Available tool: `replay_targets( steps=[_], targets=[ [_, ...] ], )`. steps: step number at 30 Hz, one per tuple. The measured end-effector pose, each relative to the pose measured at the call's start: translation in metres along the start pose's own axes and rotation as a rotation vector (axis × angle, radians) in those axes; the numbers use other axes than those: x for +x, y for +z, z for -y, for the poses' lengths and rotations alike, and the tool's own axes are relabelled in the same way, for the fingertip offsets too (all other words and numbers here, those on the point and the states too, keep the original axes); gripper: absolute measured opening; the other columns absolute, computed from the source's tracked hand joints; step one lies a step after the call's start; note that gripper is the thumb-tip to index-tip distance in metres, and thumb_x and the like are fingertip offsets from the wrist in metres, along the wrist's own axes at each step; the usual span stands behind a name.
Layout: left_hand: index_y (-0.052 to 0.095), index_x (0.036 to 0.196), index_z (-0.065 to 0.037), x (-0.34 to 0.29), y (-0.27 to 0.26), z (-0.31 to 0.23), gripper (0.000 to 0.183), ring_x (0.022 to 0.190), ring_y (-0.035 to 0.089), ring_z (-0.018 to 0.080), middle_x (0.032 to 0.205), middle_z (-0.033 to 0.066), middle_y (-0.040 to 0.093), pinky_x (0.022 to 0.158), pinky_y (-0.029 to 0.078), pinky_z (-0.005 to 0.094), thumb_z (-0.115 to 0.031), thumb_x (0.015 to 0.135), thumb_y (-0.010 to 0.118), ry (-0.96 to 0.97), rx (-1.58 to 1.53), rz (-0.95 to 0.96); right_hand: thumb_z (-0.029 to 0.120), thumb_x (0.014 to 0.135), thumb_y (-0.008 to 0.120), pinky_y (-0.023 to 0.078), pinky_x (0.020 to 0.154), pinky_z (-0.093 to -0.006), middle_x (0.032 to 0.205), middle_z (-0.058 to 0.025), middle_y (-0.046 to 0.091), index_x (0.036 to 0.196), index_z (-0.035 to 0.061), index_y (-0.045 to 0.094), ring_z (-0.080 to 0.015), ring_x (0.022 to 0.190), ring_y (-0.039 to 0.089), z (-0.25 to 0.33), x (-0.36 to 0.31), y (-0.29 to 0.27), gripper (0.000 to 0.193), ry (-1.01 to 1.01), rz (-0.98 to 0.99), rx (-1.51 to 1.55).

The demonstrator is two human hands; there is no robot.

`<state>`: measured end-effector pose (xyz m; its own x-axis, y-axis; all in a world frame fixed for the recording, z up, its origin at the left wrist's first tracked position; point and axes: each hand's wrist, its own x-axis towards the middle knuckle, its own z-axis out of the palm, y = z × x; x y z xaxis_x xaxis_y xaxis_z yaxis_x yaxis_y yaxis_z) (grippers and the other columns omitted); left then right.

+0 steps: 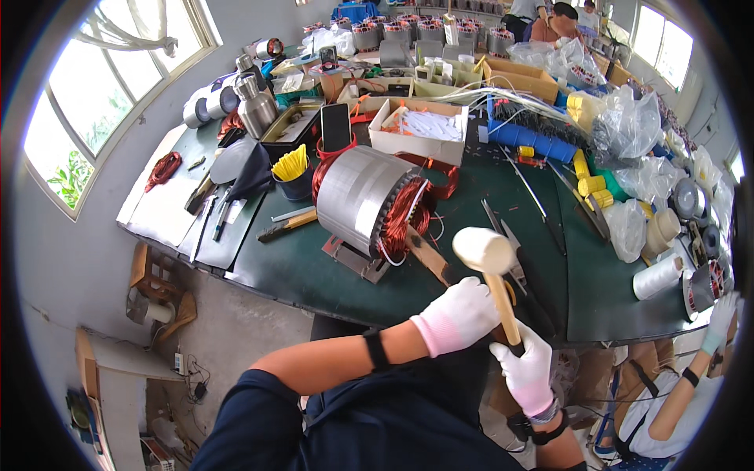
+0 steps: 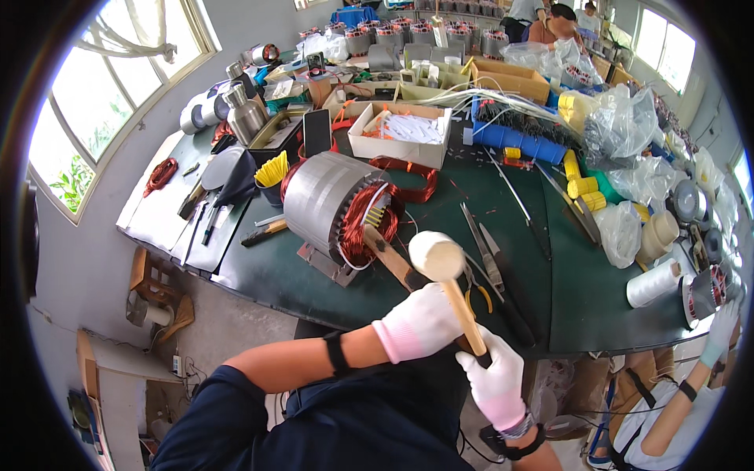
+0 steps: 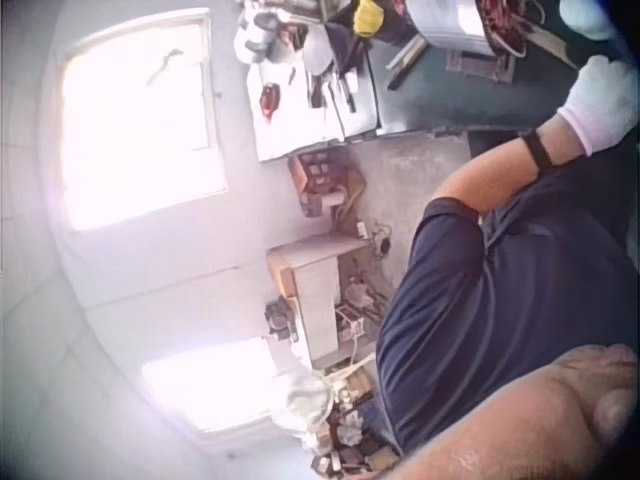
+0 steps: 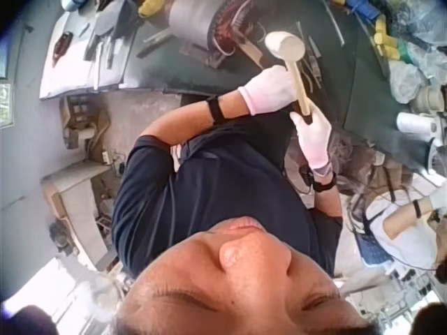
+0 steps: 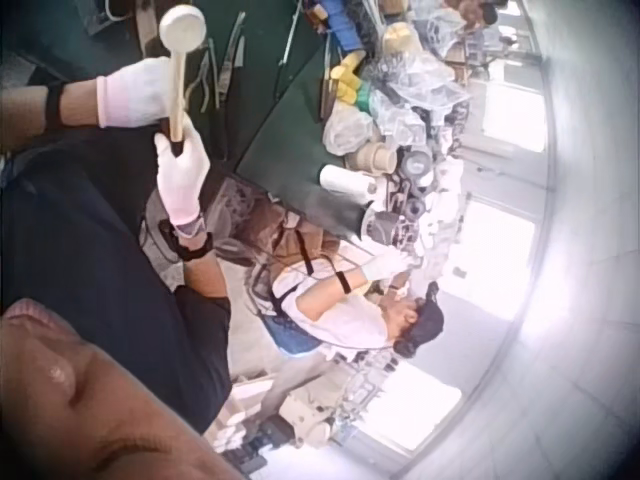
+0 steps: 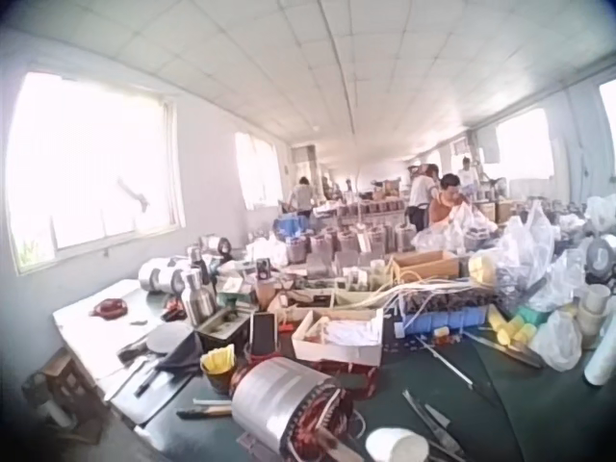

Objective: Manually assemble and align copper wire windings inside a motor stator using hand tools.

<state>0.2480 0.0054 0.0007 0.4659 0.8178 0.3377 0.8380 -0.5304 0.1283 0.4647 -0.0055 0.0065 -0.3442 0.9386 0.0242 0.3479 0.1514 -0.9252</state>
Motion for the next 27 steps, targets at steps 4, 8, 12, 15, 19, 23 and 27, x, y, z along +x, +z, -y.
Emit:
replay_targets(
  steps=[4, 8, 12, 15, 19, 23, 27],
  targets=[
    [0.068, 0.081, -0.015, -0.002, 0.028, 0.008, 0.008, 0.077, 0.067, 0.0220, 0.075, 0.0008, 0.064, 0.071, 0.050, 0.0377, -0.022, 0.086, 0.068, 0.023, 0.123, 0.090, 0.000, 0.087, 0.075, 0.051, 0.060, -0.0280, 0.092, -0.0096, 0.071, 0.126, -0.0036, 0.068, -0.0112, 0.065, 0.062, 0.052, 0.035, -0.049, 0.041, -0.234, -0.001, -0.274],
    [0.065, 0.077, -0.017, -0.008, 0.031, 0.009, 0.010, 0.074, 0.063, 0.0197, 0.074, -0.0011, 0.061, 0.069, 0.046, 0.0348, -0.022, 0.085, 0.067, 0.054, 0.112, -0.009, 0.007, 0.096, 0.060, 0.040, 0.043, -0.0226, 0.068, -0.0022, 0.055, 0.119, -0.0031, 0.062, -0.0096, 0.048, 0.050, 0.110, 0.026, -0.079, 0.025, -0.403, -0.257, 0.327],
    [0.064, 0.076, -0.017, -0.009, 0.040, 0.007, 0.010, 0.073, 0.061, 0.0189, 0.073, -0.0015, 0.059, 0.067, 0.045, 0.0342, -0.022, 0.083, 0.067, 0.081, 0.115, -0.075, 0.014, 0.099, 0.065, 0.051, 0.054, -0.0454, 0.067, -0.0142, 0.064, 0.096, 0.0031, 0.062, -0.0236, 0.055, 0.066, 0.048, 0.064, -0.033, 0.012, -0.704, 0.182, -0.609],
    [0.064, 0.074, -0.018, -0.008, 0.045, 0.005, 0.012, 0.072, 0.064, 0.0186, 0.071, -0.0019, 0.061, 0.065, 0.046, 0.0343, -0.024, 0.084, 0.067, 0.111, 0.127, -0.072, 0.012, 0.096, 0.071, 0.051, 0.054, -0.0421, 0.066, -0.0165, 0.063, 0.101, -0.0010, 0.065, -0.0250, 0.054, 0.066, 0.038, 0.081, -0.045, 0.016, -0.267, 0.131, -0.589],
    [0.065, 0.074, -0.018, -0.007, 0.042, 0.011, 0.012, 0.072, 0.065, 0.0192, 0.071, -0.0011, 0.062, 0.065, 0.046, 0.0351, -0.024, 0.084, 0.067, 0.102, 0.093, -0.051, 0.005, 0.096, 0.061, 0.045, 0.047, -0.0298, 0.064, -0.0055, 0.057, 0.102, 0.0043, 0.060, -0.0126, 0.046, 0.051, 0.099, 0.063, -0.068, 0.006, -0.324, -0.164, 0.027],
    [0.063, 0.072, -0.018, -0.006, 0.039, 0.011, 0.013, 0.071, 0.063, 0.0191, 0.070, -0.0020, 0.059, 0.066, 0.047, 0.0349, -0.023, 0.082, 0.068, 0.160, 0.076, -0.146, 0.020, 0.099, 0.067, 0.052, 0.055, -0.0427, 0.069, -0.0139, 0.063, 0.102, 0.0067, 0.057, -0.0354, 0.057, 0.064, 0.051, 0.074, -0.026, 0.017, -0.750, 0.144, -0.561],
    [0.061, 0.072, -0.019, -0.009, 0.052, 0.008, 0.013, 0.070, 0.063, 0.0192, 0.071, -0.0021, 0.059, 0.067, 0.047, 0.0359, -0.024, 0.082, 0.068, 0.231, 0.083, -0.138, 0.015, 0.093, 0.076, 0.051, 0.056, -0.0442, 0.073, -0.0187, 0.066, 0.095, 0.0023, 0.064, -0.0376, 0.064, 0.069, 0.040, 0.076, -0.030, 0.018, -0.510, 0.208, -0.694]
  ],
)
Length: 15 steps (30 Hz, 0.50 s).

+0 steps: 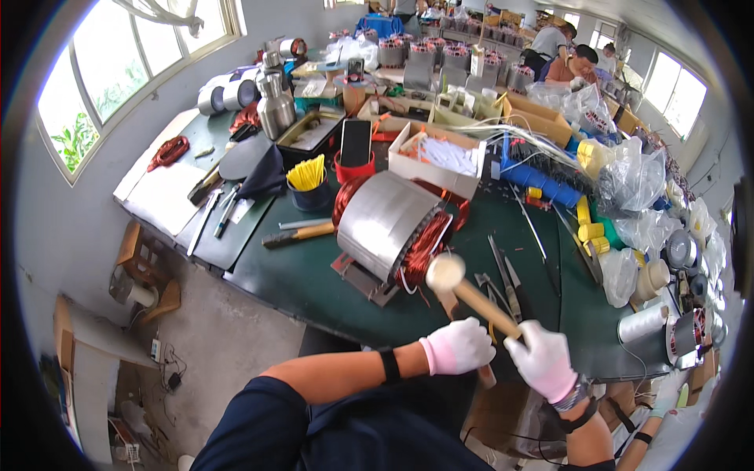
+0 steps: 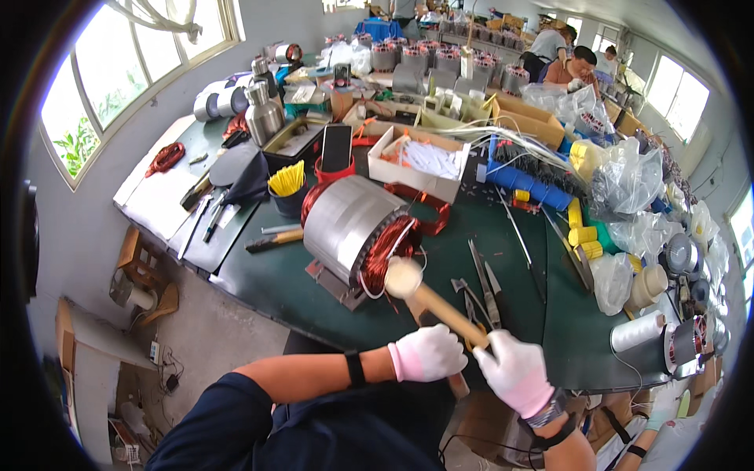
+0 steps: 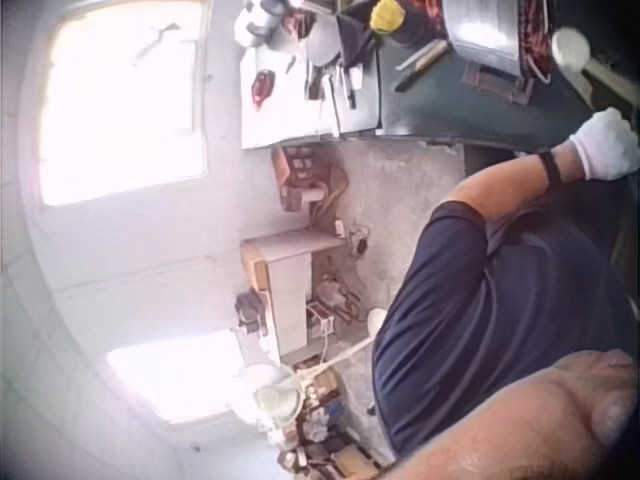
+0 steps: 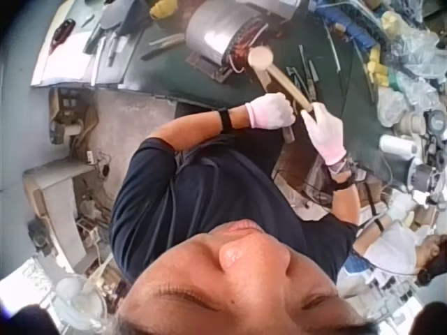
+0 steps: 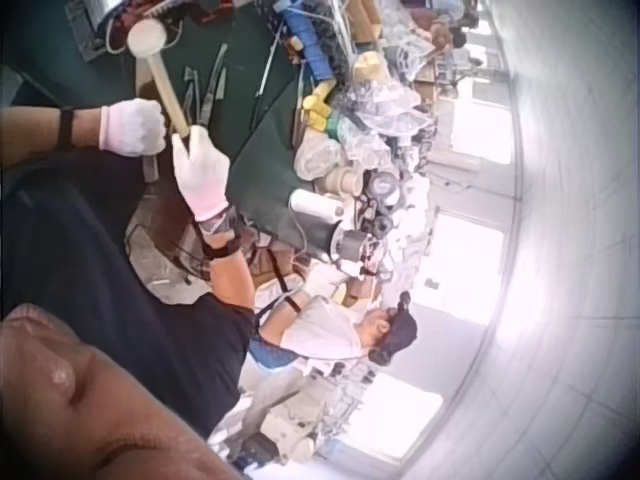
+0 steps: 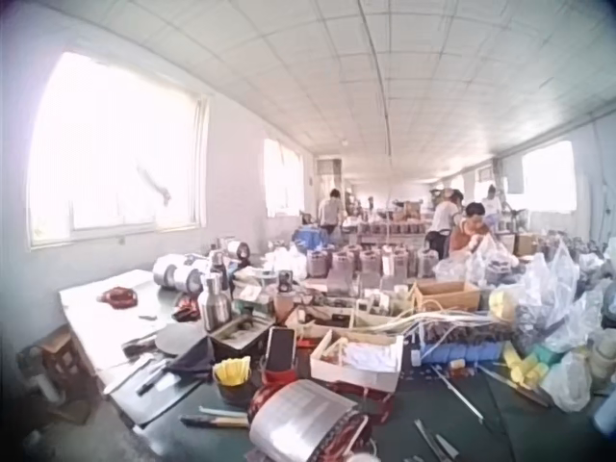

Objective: Manually assemble and align copper wire windings inside a motor stator using hand tools.

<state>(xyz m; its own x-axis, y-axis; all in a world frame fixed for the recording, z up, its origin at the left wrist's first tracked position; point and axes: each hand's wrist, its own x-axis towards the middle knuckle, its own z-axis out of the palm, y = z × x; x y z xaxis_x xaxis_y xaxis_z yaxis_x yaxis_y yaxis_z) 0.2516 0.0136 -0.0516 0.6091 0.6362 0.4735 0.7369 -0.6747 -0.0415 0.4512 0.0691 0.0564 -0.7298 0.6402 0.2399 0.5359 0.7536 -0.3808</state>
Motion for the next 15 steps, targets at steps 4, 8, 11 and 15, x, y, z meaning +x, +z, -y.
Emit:
replay_targets(
  steps=[4, 8, 11, 15],
  targets=[
    [0.063, 0.074, -0.017, 0.002, -0.014, 0.005, 0.013, 0.071, 0.064, 0.0198, 0.071, -0.0019, 0.060, 0.067, 0.047, 0.0360, -0.024, 0.084, 0.068, -0.077, -0.087, 0.129, 0.005, 0.096, 0.065, 0.044, 0.048, -0.0295, 0.067, -0.0082, 0.062, 0.099, -0.0007, 0.061, -0.0148, 0.050, 0.058, 0.046, 0.005, -0.050, 0.007, 0.155, -0.335, 0.491],
    [0.063, 0.074, -0.017, 0.005, -0.009, 0.007, 0.013, 0.069, 0.063, 0.0205, 0.070, -0.0021, 0.059, 0.066, 0.047, 0.0364, -0.024, 0.084, 0.067, -0.017, -0.079, 0.069, 0.009, 0.099, 0.062, 0.045, 0.048, -0.0326, 0.070, -0.0122, 0.063, 0.098, 0.0000, 0.057, -0.0230, 0.052, 0.058, 0.026, -0.013, -0.016, 0.011, -0.017, -0.357, 0.490],
    [0.062, 0.074, -0.017, 0.001, -0.010, -0.005, 0.013, 0.069, 0.063, 0.0203, 0.070, -0.0017, 0.058, 0.065, 0.046, 0.0362, -0.024, 0.083, 0.067, 0.030, -0.069, 0.027, 0.021, 0.096, 0.073, 0.051, 0.055, -0.0506, 0.070, -0.0218, 0.063, 0.094, 0.0025, 0.057, -0.0452, 0.064, 0.065, -0.018, -0.031, 0.036, 0.025, 0.230, 0.044, 0.003],
    [0.059, 0.072, -0.017, -0.003, -0.030, -0.020, 0.013, 0.068, 0.062, 0.0193, 0.069, -0.0020, 0.056, 0.064, 0.047, 0.0344, -0.023, 0.080, 0.068, 0.130, -0.228, -0.009, 0.017, 0.097, 0.072, 0.050, 0.057, -0.0486, 0.070, -0.0218, 0.064, 0.099, 0.0006, 0.062, -0.0437, 0.065, 0.066, -0.012, -0.033, 0.018, 0.020, 0.316, -0.106, 0.139]
  ],
)
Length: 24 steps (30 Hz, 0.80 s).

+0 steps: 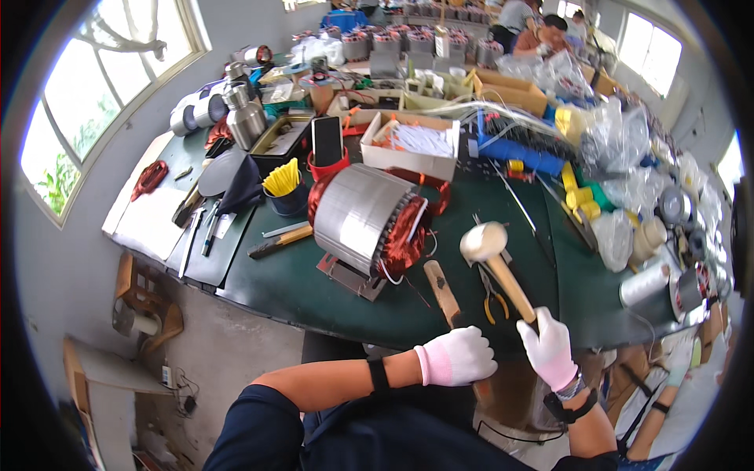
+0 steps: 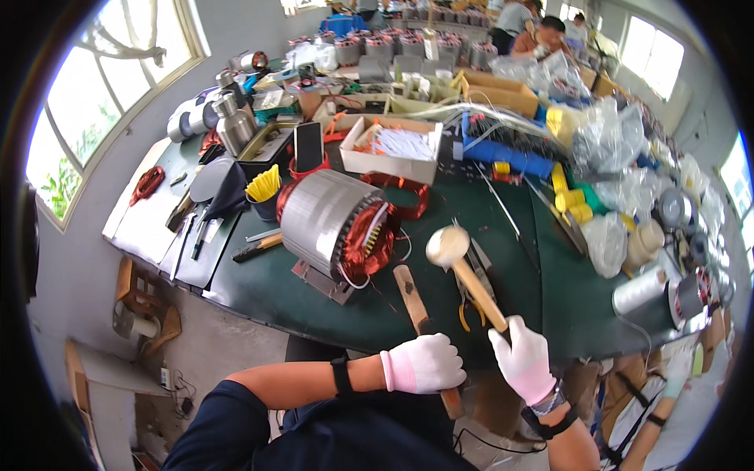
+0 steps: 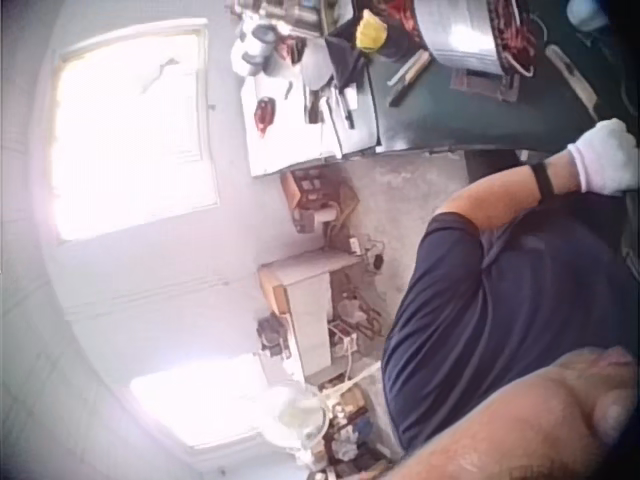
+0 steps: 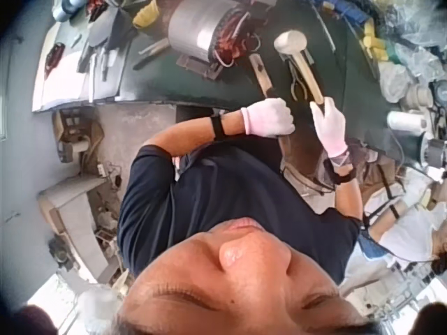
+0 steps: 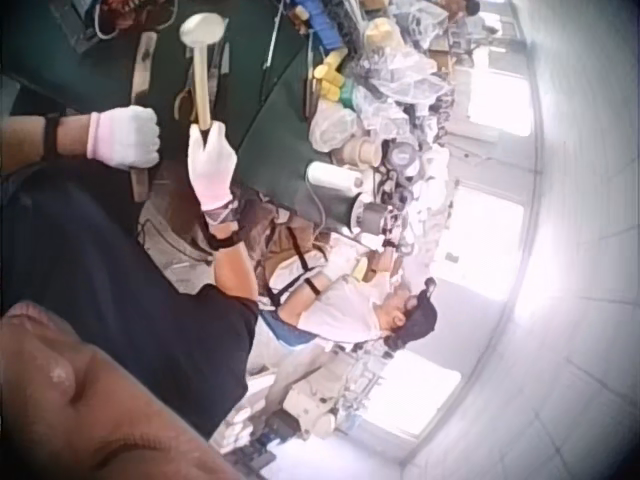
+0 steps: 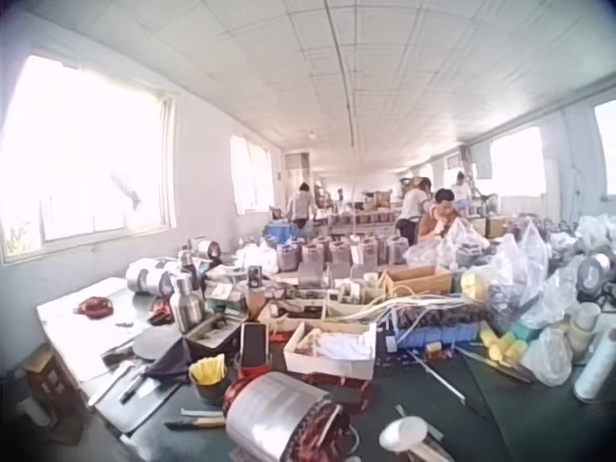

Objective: Manually assemble and align copper wire windings inside a motor stator using hand tools.

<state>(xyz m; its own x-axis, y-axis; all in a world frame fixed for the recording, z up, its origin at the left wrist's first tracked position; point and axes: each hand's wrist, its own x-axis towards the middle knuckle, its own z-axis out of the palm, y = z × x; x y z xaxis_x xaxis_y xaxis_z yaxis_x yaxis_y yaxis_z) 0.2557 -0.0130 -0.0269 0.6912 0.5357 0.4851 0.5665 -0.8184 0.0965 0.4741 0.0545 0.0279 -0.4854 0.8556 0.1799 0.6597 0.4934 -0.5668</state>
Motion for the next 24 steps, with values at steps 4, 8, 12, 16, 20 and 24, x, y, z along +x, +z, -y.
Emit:
replay_targets(
  steps=[4, 8, 12, 16, 20, 24],
  targets=[
    [0.059, 0.070, -0.017, 0.017, -0.039, -0.015, 0.015, 0.067, 0.063, 0.0196, 0.067, -0.0020, 0.057, 0.064, 0.048, 0.0338, -0.023, 0.079, 0.069, -0.007, -0.005, -0.021, 0.015, 0.097, 0.071, 0.049, 0.057, -0.0434, 0.071, -0.0230, 0.062, 0.101, -0.0031, 0.061, -0.0418, 0.064, 0.065, 0.018, 0.000, 0.006, 0.021, 0.058, -0.042, 0.203],
    [0.060, 0.066, -0.016, 0.026, -0.081, -0.007, 0.016, 0.065, 0.068, 0.0213, 0.062, 0.0001, 0.060, 0.063, 0.051, 0.0341, -0.021, 0.078, 0.070, -0.083, 0.052, 0.151, 0.020, 0.095, 0.076, 0.045, 0.049, -0.0304, 0.066, -0.0058, 0.063, 0.095, 0.0009, 0.060, -0.0136, 0.051, 0.059, 0.022, -0.024, 0.020, 0.025, 0.459, 0.077, 0.642],
    [0.061, 0.068, -0.017, 0.012, -0.066, 0.021, 0.015, 0.069, 0.065, 0.0202, 0.069, -0.0004, 0.061, 0.067, 0.051, 0.0358, -0.023, 0.076, 0.073, -0.184, 0.107, 0.144, 0.012, 0.089, 0.078, 0.044, 0.045, -0.0230, 0.072, -0.0016, 0.062, 0.098, 0.0023, 0.058, -0.0057, 0.050, 0.055, 0.046, -0.056, 0.028, 0.025, 0.541, 0.082, 1.164],
    [0.067, 0.089, -0.013, 0.016, -0.062, 0.024, 0.022, 0.084, 0.065, 0.0233, 0.086, 0.0029, 0.063, 0.079, 0.051, 0.0388, -0.025, 0.074, 0.078, -0.179, 0.096, 0.220, -0.002, 0.083, 0.078, 0.045, 0.044, -0.0236, 0.072, -0.0022, 0.061, 0.100, 0.0017, 0.058, -0.0068, 0.048, 0.055, 0.055, -0.055, 0.040, 0.027, 0.624, 0.055, 1.106],
    [0.068, 0.123, -0.005, 0.011, -0.138, 0.032, 0.064, 0.109, 0.065, 0.0315, 0.114, 0.0114, 0.067, 0.096, 0.050, 0.0459, -0.027, 0.066, 0.088, -0.279, -0.064, 0.068, -0.005, 0.083, 0.076, 0.045, 0.045, -0.0233, 0.072, -0.0020, 0.060, 0.101, 0.0028, 0.057, -0.0071, 0.047, 0.055, 0.045, -0.057, 0.035, 0.027, 0.653, -0.079, 1.109],
    [0.059, 0.131, 0.000, -0.078, -0.193, 0.082, 0.039, 0.111, 0.062, 0.0270, 0.120, 0.0162, 0.064, 0.103, 0.048, 0.0405, -0.005, 0.093, 0.067, -0.948, 0.290, -0.801, -0.007, 0.084, 0.074, 0.045, 0.046, -0.0226, 0.073, -0.0019, 0.060, 0.102, 0.0035, 0.057, -0.0063, 0.048, 0.055, 0.033, -0.061, 0.028, 0.026, 0.637, -0.072, 1.073]
  ],
)
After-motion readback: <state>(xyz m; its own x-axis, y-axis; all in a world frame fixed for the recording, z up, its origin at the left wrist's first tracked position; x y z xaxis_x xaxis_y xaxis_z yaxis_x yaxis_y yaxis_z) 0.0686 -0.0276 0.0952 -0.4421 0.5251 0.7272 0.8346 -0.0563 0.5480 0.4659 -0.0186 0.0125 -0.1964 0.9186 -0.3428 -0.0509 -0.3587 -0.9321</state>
